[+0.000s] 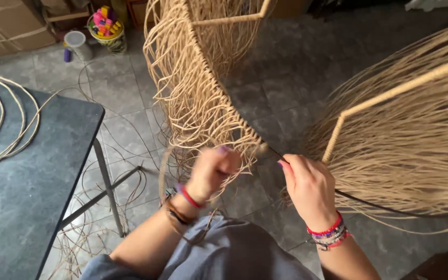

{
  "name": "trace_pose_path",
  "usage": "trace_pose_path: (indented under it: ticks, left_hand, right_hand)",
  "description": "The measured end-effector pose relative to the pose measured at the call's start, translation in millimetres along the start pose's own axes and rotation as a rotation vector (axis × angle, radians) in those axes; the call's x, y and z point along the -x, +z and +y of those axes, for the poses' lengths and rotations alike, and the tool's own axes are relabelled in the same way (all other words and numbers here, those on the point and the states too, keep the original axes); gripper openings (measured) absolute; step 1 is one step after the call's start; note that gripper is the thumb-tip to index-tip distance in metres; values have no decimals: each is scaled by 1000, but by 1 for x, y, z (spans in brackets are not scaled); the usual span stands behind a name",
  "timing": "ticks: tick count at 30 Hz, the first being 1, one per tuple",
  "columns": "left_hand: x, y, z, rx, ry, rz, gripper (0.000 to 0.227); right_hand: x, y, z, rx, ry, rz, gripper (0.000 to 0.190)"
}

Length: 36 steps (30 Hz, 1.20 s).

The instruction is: Weaving thin strands of material onto a large circular frame to create a piece of furniture

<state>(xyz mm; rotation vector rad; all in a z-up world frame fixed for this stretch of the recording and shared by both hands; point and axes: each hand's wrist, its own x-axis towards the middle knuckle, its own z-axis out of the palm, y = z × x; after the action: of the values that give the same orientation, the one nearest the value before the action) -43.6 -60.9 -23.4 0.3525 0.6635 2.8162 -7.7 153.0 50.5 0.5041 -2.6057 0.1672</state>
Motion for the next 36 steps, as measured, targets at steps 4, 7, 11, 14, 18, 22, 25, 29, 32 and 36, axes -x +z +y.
trace_pose_path:
  ticks: [4,7,11,14,18,22,25,29,32,36]
  left_hand:
    - [-33,-6,41,-800,493,-393,48]
    - [-30,4,38,-1198,700,-672,36]
    - [3,-40,6,-1430,268,-747,70]
    - [35,-80,-10,-1257,2,-610,74]
    - [77,-103,-9,-902,-284,-371,60]
    - [110,-77,53,-645,32,81,33]
    - [137,-55,114,-560,254,362,32]
    - [180,-51,183,-703,398,609,23]
    - [219,-75,223,-715,462,699,23]
    - [272,-124,291,-780,435,939,25]
  right_hand:
    - [-11,-8,3,-25,-5,23,13]
    - [-13,-7,5,-37,-13,49,15]
    - [-23,-18,-3,-107,-4,-15,13]
    - [-33,-38,-28,-159,-50,63,24]
    - [-33,-25,-80,-376,-232,128,25]
    - [-30,15,-135,-622,-408,-133,26]
    - [-36,42,-178,-691,-519,-263,33]
    - [-54,73,-249,-782,-639,-349,40]
    - [-68,95,-316,-870,-704,-366,41]
    - [-90,128,-406,-932,-788,-456,44]
